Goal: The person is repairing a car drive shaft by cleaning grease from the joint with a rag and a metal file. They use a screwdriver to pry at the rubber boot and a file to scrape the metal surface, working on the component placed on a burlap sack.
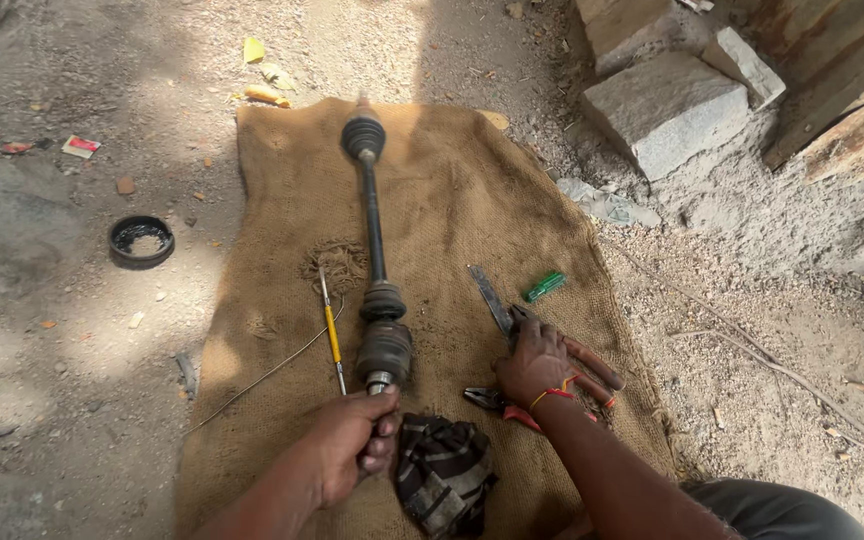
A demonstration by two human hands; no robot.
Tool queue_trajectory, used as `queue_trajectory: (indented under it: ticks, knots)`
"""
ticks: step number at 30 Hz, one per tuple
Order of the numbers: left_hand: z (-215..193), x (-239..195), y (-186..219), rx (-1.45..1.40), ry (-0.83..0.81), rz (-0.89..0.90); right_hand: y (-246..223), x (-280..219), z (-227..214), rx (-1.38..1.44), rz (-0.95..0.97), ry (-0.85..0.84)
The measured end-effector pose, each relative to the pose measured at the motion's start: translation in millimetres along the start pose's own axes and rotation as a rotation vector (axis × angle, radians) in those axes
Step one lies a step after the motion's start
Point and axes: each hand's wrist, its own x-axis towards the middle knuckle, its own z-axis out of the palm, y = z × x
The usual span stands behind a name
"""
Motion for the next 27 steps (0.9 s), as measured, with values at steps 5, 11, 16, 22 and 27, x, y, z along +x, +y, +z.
queue_trajectory:
  ticks: [5, 11, 16, 22, 27]
  knots:
    - [1, -4, 9, 0.121, 0.033, -0.126, 10, 13, 6, 0.007, -0.013, -0.047]
    - [15, -8, 0, 0.711, 0.329, -0.001, 11, 12, -1, 0.343, -0.164, 0.207]
    - [23, -14, 0, 0.740, 0.389, 0.107, -24, -8, -49, 0.743, -0.198, 0.237]
    - [4, -8, 13, 0.209, 0.115, -0.042, -38, -29, -76, 1.198, -0.457, 0.181]
    - [-3, -6, 11, 0.159, 0.042, -0.076, -49, -46, -84, 0.921, -0.593, 0.306]
